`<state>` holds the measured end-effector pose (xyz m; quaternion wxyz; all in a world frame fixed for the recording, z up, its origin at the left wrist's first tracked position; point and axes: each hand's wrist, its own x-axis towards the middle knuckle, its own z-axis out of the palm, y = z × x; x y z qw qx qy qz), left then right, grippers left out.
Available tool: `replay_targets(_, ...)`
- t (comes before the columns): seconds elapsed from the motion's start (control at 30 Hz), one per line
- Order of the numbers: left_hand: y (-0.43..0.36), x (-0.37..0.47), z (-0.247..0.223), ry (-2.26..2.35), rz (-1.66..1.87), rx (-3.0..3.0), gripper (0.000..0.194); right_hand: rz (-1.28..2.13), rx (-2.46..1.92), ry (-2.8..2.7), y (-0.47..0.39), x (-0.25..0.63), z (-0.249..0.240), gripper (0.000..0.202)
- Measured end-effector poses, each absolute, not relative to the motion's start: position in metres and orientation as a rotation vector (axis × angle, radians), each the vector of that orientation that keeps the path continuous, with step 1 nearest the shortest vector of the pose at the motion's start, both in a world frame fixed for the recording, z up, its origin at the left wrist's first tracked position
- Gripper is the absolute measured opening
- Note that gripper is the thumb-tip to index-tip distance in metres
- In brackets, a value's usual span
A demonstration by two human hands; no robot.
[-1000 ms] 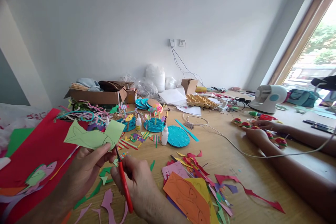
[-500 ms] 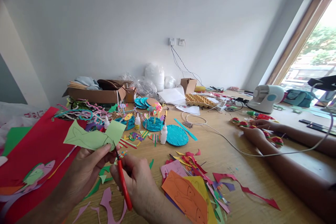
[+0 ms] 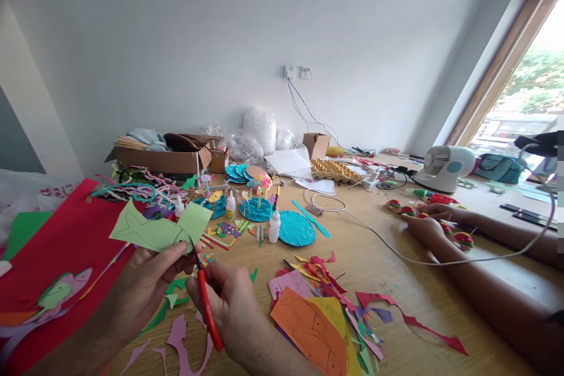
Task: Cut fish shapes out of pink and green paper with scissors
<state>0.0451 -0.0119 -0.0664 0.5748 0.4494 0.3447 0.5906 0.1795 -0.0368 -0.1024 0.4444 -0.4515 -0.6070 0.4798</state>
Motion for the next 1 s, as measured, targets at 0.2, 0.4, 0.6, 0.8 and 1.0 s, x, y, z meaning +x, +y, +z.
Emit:
replay_targets(0.2,-0.012,0.045,-0.062,0.854,1.344,1.071,0.010,1.166,-1.152,-1.521,-0.037,0.180,-0.100,0.044)
replay_targets(0.4,-0.012,0.041,-0.063,0.813,1.300,1.086,0.014,1.170,-1.161,-1.531,-0.037,0.181,-0.099,0.043)
replay_targets(0.6,-0.012,0.041,-0.067,0.788,1.312,1.101,0.014,1.154,-1.148,-1.542,-0.036,0.180,-0.098,0.040)
replay_targets(0.8,-0.011,0.041,-0.065,0.823,1.303,1.107,0.015,1.254,-1.158,-1.502,-0.039,0.180,-0.092,0.040)
replay_targets(1.0,-0.011,0.041,-0.066,0.819,1.323,1.108,0.011,1.316,-1.104,-1.507,-0.040,0.181,-0.092,0.037)
